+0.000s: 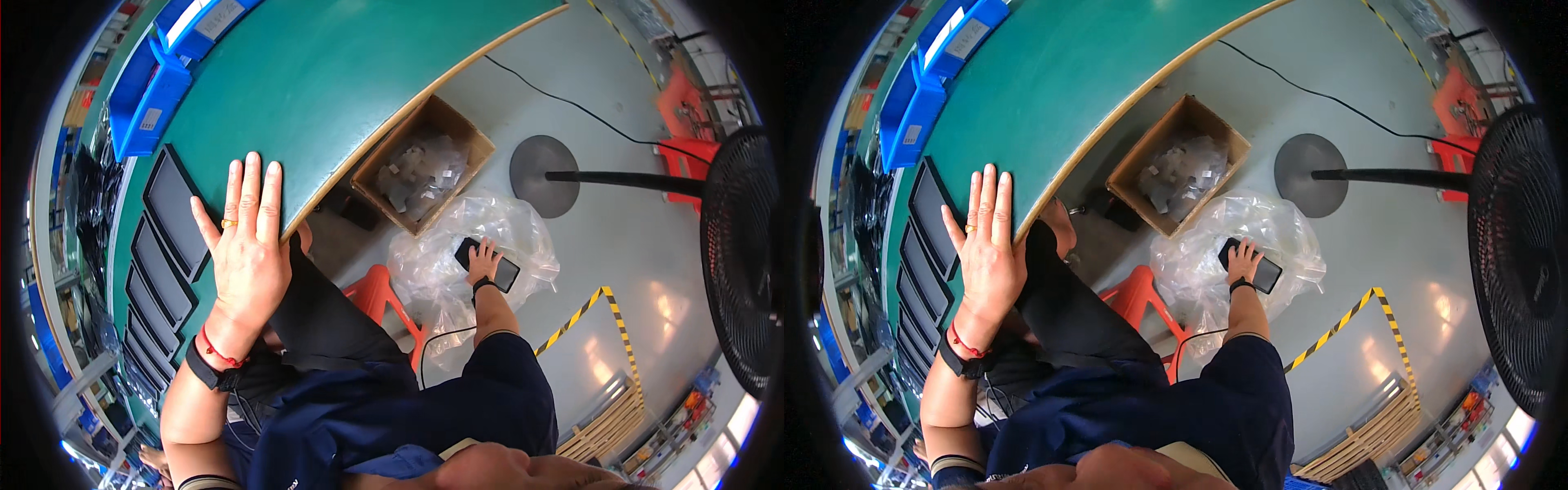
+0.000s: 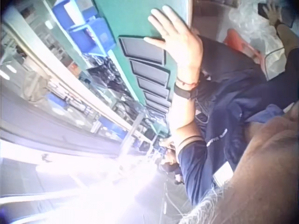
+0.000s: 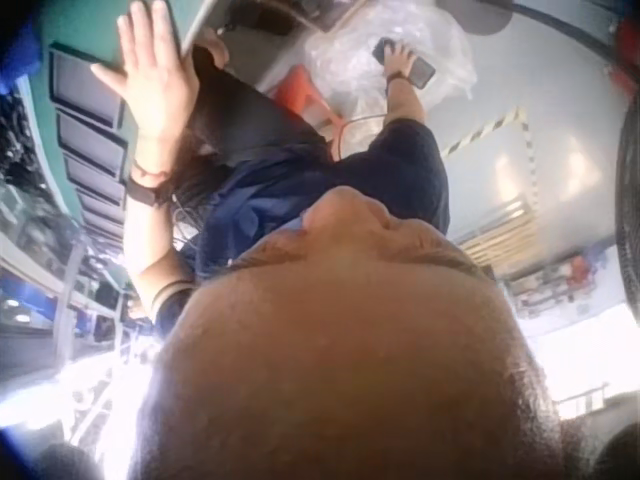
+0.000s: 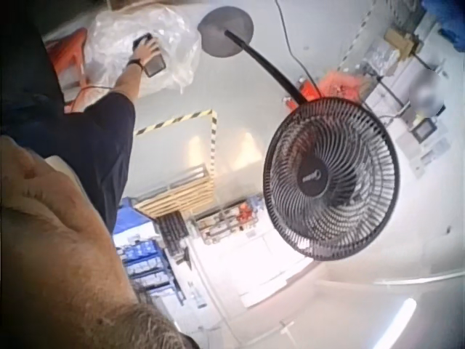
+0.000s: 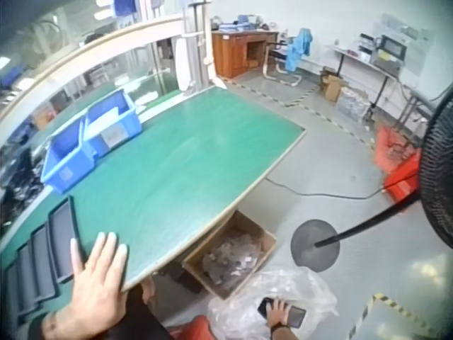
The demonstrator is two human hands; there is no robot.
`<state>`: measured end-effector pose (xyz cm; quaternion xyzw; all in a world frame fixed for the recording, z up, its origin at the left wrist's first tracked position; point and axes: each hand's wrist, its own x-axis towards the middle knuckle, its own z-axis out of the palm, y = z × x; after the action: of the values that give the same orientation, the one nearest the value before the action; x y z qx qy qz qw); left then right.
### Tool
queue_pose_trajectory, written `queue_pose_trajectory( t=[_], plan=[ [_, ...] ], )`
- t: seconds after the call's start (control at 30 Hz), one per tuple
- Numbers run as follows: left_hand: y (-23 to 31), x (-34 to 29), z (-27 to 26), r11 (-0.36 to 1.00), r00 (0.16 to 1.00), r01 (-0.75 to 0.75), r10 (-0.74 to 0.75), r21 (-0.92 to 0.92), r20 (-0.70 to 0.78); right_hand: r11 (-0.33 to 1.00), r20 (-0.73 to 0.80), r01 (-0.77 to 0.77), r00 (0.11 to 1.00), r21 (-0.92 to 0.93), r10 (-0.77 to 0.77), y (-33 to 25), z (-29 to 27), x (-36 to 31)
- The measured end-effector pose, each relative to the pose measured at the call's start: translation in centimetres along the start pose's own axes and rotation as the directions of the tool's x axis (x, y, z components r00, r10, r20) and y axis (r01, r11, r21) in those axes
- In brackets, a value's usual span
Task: The person places phone cases on a table, inserts cards into them, and puts the cases into plastic bags. They then use scissors to open a small bag and place its contents into the cases.
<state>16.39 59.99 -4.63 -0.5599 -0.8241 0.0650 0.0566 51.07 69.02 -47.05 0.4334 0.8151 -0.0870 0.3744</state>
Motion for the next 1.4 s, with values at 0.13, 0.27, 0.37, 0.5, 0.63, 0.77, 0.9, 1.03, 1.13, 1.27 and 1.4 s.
queue_pose_trajectory(
  t=[0.13, 0.27, 0.37, 0.5, 0.63, 0.77, 0.9, 1.03, 1.13, 1.27, 1.4],
  plan=[
    [0.1, 0.0, 0.0, 1.0, 1.0, -0.002, 0.002, -0.003, 0.005, 0.977, 0.147, 0.052, 0.989, -0.205, -0.022, -2.2, -1.9, 2.3],
    [0.4, 0.2, -0.2, 1.0, 1.0, -0.007, 0.007, -0.018, 0.025, 0.96, 0.171, -0.021, 0.983, -0.278, 0.071, -2.9, -0.3, 3.7],
    [0.3, 0.1, -0.1, 1.0, 1.0, -0.01, 0.01, -0.019, 0.009, 0.872, 0.306, -0.044, 0.927, -0.488, 0.219, -3.8, 0.4, 4.9],
    [0.4, 0.1, -0.4, 0.999, 0.999, -0.011, 0.012, -0.038, 0.037, 0.908, 0.186, -0.116, 0.961, -0.402, 0.205, -2.0, 1.3, 2.3],
    [0.2, 0.0, -0.4, 1.0, 1.0, -0.004, 0.005, -0.023, 0.024, 0.962, 0.118, -0.132, 0.979, -0.24, 0.164, 0.4, -1.9, -2.6],
    [0.3, 0.3, -0.5, 0.998, 1.0, -0.001, 0.001, -0.061, 0.01, 0.984, -0.014, -0.177, 0.984, -0.019, 0.177, 3.6, -7.0, -7.8],
    [0.2, 0.4, 0.1, 0.999, 0.997, -0.042, 0.042, 0.0, -0.06, 0.962, -0.147, -0.169, 0.968, 0.215, 0.203, 5.3, -14.8, -14.7],
    [0.7, 0.0, -0.4, 0.993, 0.995, -0.049, 0.04, -0.105, -0.089, 0.962, -0.395, -0.089, 0.899, 0.26, 0.19, 6.6, -22.3, -23.3],
    [2.5, -0.7, -0.2, 0.946, 0.951, -0.225, 0.161, -0.234, -0.262, 0.971, -0.568, -0.002, 0.811, 0.238, 0.141, 6.7, -27.5, -29.7],
    [7.7, -0.9, 0.4, 0.53, 0.938, -0.318, 0.299, -0.786, -0.178, 0.997, -0.8, 0.075, 0.6, 0.036, -0.016, 6.5, -32.5, -36.7],
    [9.9, -0.6, -2.1, -0.181, 0.797, -0.379, 0.434, -0.908, -0.42, 0.988, -0.922, 0.068, 0.355, -0.14, -0.155, 7.4, -32.5, -38.2]
  ],
)
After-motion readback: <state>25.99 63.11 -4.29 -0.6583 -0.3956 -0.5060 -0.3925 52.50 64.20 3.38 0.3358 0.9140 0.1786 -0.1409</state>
